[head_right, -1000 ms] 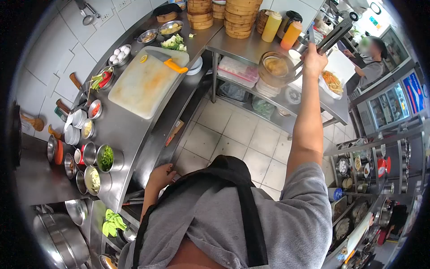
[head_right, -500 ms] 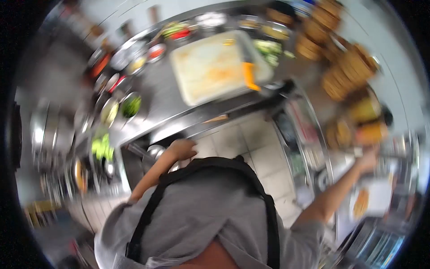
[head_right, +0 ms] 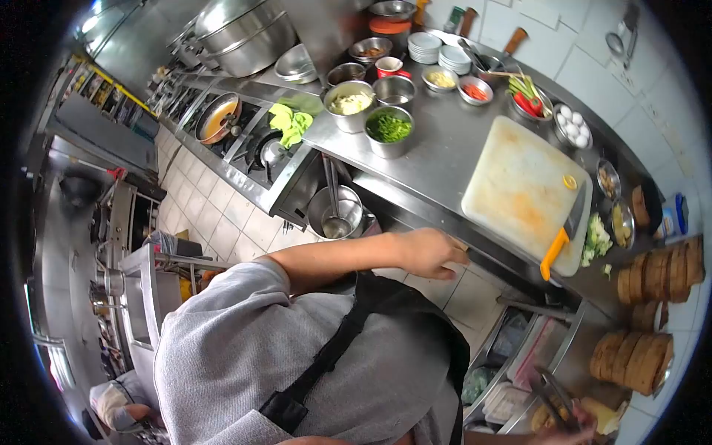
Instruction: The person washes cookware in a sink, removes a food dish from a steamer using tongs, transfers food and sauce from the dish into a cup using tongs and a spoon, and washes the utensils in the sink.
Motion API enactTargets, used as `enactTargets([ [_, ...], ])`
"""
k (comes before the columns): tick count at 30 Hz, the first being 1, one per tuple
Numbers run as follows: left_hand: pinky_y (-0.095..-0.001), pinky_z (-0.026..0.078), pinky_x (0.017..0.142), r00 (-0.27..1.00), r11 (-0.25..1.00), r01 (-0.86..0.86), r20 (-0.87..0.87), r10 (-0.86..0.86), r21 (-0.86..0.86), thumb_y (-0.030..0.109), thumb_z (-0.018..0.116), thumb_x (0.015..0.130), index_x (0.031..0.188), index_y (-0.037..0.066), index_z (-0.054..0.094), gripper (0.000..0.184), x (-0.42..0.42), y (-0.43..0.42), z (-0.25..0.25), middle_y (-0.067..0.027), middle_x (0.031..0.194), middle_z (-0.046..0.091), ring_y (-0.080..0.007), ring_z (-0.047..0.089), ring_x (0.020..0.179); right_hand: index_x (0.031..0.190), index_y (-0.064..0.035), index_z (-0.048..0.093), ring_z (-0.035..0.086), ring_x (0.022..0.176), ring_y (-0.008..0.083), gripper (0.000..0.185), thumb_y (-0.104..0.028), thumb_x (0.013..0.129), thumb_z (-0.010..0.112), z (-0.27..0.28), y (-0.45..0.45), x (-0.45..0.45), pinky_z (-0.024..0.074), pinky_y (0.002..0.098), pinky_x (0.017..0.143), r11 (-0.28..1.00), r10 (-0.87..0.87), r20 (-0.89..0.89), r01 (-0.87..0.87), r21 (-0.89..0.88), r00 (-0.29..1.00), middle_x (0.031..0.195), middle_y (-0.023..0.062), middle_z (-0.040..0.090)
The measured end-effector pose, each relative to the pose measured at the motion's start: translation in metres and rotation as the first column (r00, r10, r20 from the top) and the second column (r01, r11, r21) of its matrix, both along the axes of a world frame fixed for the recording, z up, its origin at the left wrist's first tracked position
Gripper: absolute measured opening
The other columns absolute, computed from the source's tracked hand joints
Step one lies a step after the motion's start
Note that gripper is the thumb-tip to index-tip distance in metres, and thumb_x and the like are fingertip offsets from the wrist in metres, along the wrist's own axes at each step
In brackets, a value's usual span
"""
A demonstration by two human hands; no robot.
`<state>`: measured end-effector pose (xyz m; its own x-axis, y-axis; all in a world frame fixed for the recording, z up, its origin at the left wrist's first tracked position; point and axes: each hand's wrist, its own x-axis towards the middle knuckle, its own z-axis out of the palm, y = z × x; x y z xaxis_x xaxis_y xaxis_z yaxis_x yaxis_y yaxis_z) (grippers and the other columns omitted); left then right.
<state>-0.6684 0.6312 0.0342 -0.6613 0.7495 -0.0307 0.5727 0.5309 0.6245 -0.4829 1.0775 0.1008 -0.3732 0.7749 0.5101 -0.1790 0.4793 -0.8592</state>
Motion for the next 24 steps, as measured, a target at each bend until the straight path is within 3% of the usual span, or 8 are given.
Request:
enactTargets([
  [1, -0.0464, 0.051, 0.088, 0.998, 0.993, 0.021, -0.068, -0.013, 0.114, 0.035, 0.071, 0.083, 0.127, 0.007, 0.06, 0.053, -0.003, 0.004, 0.004, -0.0176, 0.115, 0.066, -0.0364, 0.063, 0.106, 0.111, -0.0046, 0.06, 0.061, 0.088, 0.024, 0.036, -0.038, 0.1, 0.051, -0.015, 0.001, -0.013, 0.0535, 0.0407, 0.086, 0.925, 0.358, -0.022, -0.357, -0.131, 0.934, 0.088, 0.0102, 0.059],
  [3, -0.046, 0.049, 0.092, 0.976, 0.909, 0.081, -0.217, 0.011, 0.408, 0.036, 0.073, 0.081, 0.13, 0.005, 0.056, 0.06, -0.001, 0.002, 0.026, -0.0174, 0.121, 0.063, -0.0368, 0.059, 0.111, 0.091, -0.0077, 0.054, 0.05, 0.072, 0.0188, 0.045, -0.053, 0.091, 0.061, 0.007, -0.124, -0.084, 0.0541, 0.043, 0.075, 0.688, 0.524, -0.189, -0.544, -0.481, 0.83, 0.077, 0.0021, 0.047],
  [7, -0.0483, 0.045, 0.082, 0.952, 0.838, 0.072, -0.287, 0.103, 0.54, 0.036, 0.072, 0.085, 0.098, 0.004, 0.057, 0.037, -0.001, -0.044, 0.042, -0.0157, 0.092, 0.058, -0.0371, 0.058, 0.091, 0.099, -0.0073, 0.054, 0.053, 0.074, 0.0206, 0.045, -0.051, 0.093, 0.062, 0.018, -0.279, -0.174, 0.0535, 0.0432, 0.078, 0.063, 0.871, -0.442, -0.941, -0.332, 0.214, 0.08, 0.0026, 0.051],
  [9, -0.049, 0.044, 0.07, 0.927, 0.722, -0.092, -0.204, 0.313, 0.686, 0.031, 0.068, 0.09, 0.085, 0.004, 0.053, 0.031, -0.007, -0.089, 0.039, -0.0163, 0.078, 0.054, -0.0378, 0.056, 0.077, 0.103, -0.006, 0.054, 0.058, 0.082, 0.0209, 0.043, -0.047, 0.094, 0.062, 0.049, -0.384, -0.192, 0.0525, 0.0416, 0.079, 0.26, 0.875, -0.313, -0.904, -0.34, 0.37, 0.081, 0.0037, 0.055],
  [13, -0.0434, 0.044, 0.059, 0.755, 0.585, -0.498, -0.011, 0.655, 0.641, 0.025, 0.061, 0.096, 0.082, 0.005, 0.054, 0.026, -0.004, -0.206, 0.048, -0.0142, 0.069, 0.051, -0.0352, 0.056, 0.066, 0.103, -0.0033, 0.054, 0.057, 0.075, 0.0107, 0.027, -0.03, 0.104, 0.052, 0.011, -0.502, -0.226, 0.0479, 0.0255, 0.07, 0.314, 0.944, 0.122, -0.949, -0.035, 0.308, 0.075, -0.0004, 0.055],
  [15, -0.0428, 0.048, 0.068, 0.755, 0.488, -0.554, 0.16, 0.636, 0.675, 0.026, 0.063, 0.095, 0.093, 0.004, 0.056, 0.023, 0.002, -0.25, 0.056, -0.0154, 0.079, 0.06, -0.035, 0.06, 0.074, 0.098, -0.0042, 0.055, 0.05, 0.062, 0.0061, 0.023, -0.024, 0.106, 0.048, 0.007, -0.566, -0.228, 0.0406, 0.0208, 0.056, 0.102, 0.988, -0.089, -0.963, -0.25, 0.128, 0.072, -0.0025, 0.052],
  [19, -0.0386, 0.052, 0.084, 0.51, 0.477, -0.53, -0.185, 0.84, 0.702, 0.032, 0.069, 0.09, 0.128, 0.002, 0.054, 0.051, 0.017, -0.317, 0.062, -0.016, 0.104, 0.064, -0.0305, 0.065, 0.096, 0.093, -0.0097, 0.056, 0.041, 0.053, 0.0035, 0.021, -0.028, 0.105, 0.052, 0.09, -0.657, -0.281, 0.0307, 0.0226, 0.045, -0.038, 0.994, -0.104, -0.973, -0.228, -0.014, 0.065, -0.0058, 0.047],
  [24, -0.0403, 0.054, 0.076, 0.44, 0.401, -0.806, -0.014, 0.898, 0.435, 0.032, 0.067, 0.091, 0.114, 0.005, 0.064, 0.036, 0.062, -0.386, 0.024, -0.0151, 0.097, 0.068, -0.0305, 0.068, 0.088, 0.086, -0.0135, 0.051, 0.032, 0.038, 0.0061, 0.037, -0.048, 0.102, 0.049, 0.249, -0.757, -0.386, 0.0254, 0.0252, 0.033, -0.019, 0.985, -0.17, -1.0, 0.016, -0.022, 0.055, -0.0066, 0.037],
])
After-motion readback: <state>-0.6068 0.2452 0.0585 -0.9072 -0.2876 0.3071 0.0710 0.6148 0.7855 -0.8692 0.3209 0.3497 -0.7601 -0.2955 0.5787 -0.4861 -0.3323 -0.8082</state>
